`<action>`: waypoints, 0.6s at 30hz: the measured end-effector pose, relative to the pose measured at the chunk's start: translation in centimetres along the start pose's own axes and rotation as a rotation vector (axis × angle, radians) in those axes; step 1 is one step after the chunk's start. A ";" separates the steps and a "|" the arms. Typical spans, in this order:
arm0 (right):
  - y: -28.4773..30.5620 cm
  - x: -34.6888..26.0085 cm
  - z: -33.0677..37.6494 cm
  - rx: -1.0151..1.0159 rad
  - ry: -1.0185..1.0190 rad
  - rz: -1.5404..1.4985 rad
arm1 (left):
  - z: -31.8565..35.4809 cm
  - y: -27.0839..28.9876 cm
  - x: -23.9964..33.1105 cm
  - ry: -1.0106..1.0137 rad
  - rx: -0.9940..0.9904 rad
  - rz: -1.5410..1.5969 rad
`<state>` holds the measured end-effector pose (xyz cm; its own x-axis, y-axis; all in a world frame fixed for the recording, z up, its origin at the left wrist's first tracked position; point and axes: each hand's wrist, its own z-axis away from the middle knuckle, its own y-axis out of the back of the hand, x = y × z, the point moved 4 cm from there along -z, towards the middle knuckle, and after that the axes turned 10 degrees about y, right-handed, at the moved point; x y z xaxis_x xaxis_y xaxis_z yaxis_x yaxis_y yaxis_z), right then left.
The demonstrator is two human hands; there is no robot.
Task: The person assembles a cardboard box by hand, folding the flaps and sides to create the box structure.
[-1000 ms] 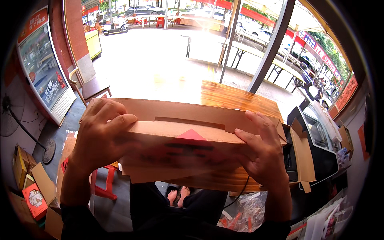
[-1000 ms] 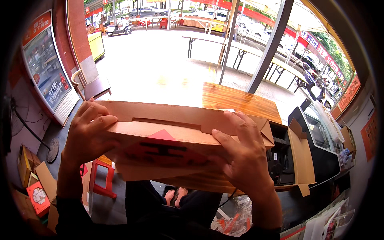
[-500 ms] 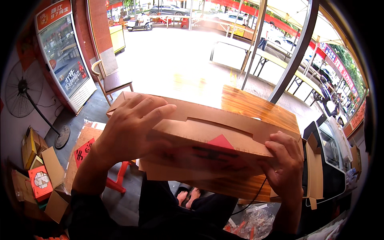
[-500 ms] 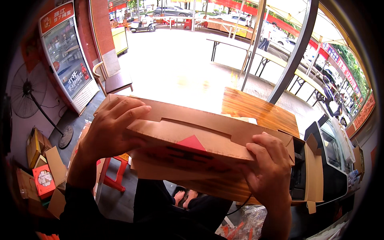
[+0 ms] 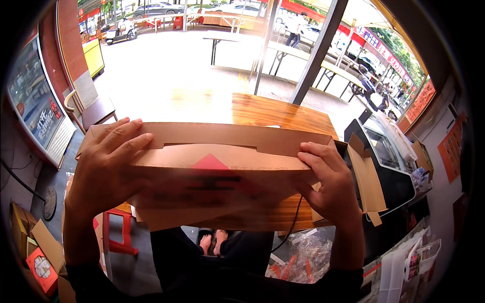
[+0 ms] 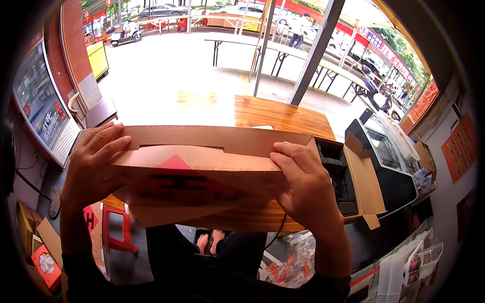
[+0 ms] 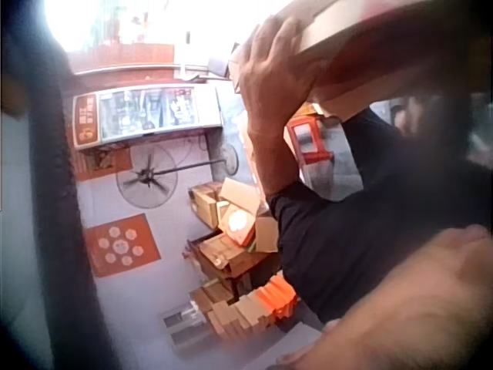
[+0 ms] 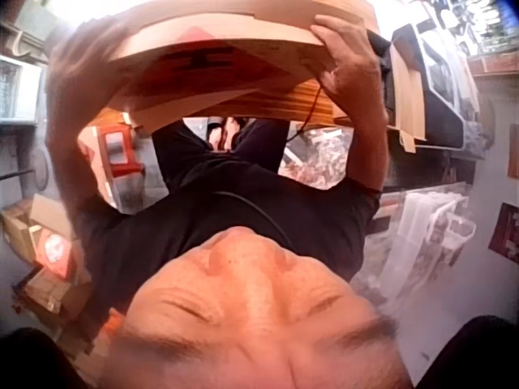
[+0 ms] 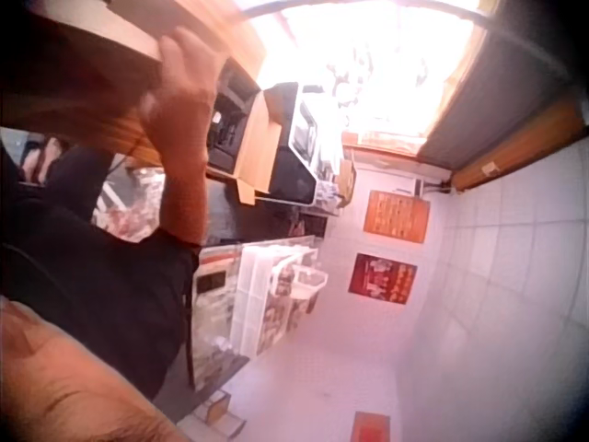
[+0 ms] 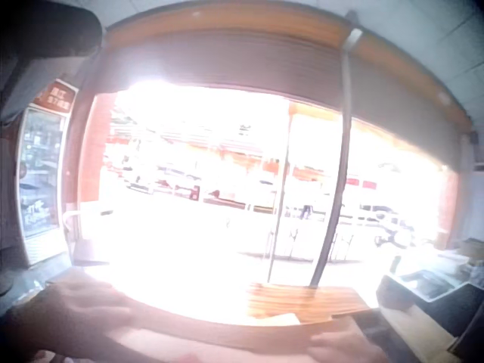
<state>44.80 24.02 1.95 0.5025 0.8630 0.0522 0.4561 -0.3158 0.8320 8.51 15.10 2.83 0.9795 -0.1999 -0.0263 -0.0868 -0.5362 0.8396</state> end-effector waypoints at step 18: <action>1.9 1.8 -0.4 -0.088 -0.024 -0.009 | 1.0 -0.1 -0.5 -0.009 0.027 -0.007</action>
<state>46.22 25.16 3.84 0.5163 0.8558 0.0322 0.3950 -0.2713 0.8777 7.90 14.41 2.27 0.9784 -0.2034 -0.0367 -0.0855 -0.5598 0.8242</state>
